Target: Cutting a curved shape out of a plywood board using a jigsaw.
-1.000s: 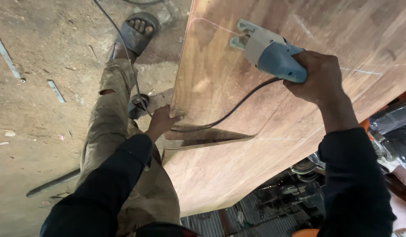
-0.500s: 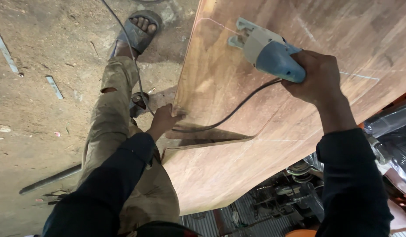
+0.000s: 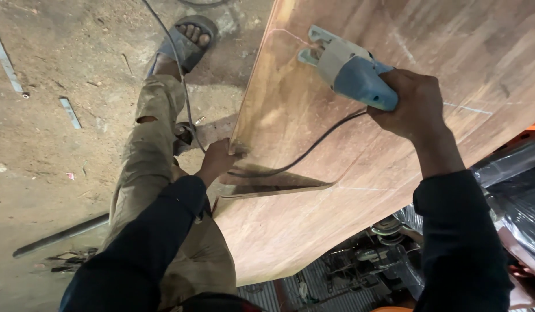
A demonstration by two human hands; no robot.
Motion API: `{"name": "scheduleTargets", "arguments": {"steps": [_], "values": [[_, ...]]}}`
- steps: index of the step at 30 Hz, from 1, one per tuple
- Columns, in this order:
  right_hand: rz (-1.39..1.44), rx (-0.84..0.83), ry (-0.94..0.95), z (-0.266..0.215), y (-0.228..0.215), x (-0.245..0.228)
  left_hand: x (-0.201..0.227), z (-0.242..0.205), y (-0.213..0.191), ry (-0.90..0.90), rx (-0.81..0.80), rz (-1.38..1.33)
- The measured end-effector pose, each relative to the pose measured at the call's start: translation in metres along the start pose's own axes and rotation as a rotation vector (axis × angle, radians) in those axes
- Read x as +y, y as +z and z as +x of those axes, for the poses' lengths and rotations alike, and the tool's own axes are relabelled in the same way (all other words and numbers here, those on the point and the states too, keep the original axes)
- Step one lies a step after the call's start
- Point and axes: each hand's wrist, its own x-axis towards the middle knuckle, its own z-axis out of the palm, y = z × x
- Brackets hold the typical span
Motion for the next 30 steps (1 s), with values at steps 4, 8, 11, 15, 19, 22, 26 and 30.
{"name": "scheduleTargets", "arguments": {"steps": [4,8,11,15,19,22,26,30], "values": [[-0.002,0.018,-0.016,0.005,0.000,-0.006,-0.006,0.001,0.005,0.012,0.009,0.038],[0.006,0.027,-0.040,0.008,-0.001,-0.011,0.005,-0.003,-0.002,-0.211,-0.102,-0.325],[0.013,0.019,-0.024,0.012,-0.001,-0.016,-0.005,0.001,0.004,-0.010,-0.022,-0.011],[0.037,0.032,-0.057,0.017,0.000,-0.020,-0.004,0.001,0.003,-0.007,-0.001,-0.018],[-0.011,0.024,-0.117,0.022,0.000,-0.021,-0.004,0.001,0.004,-0.063,-0.016,-0.082],[-0.008,-0.004,-0.088,0.026,-0.002,-0.024,-0.013,0.003,0.010,-0.030,-0.014,-0.026],[-0.015,0.008,-0.099,0.030,-0.002,-0.030,-0.015,-0.001,0.011,0.054,0.028,-0.095],[-0.019,0.003,-0.088,0.032,-0.001,-0.037,0.007,-0.007,-0.002,-0.060,-0.026,-0.280]]}}
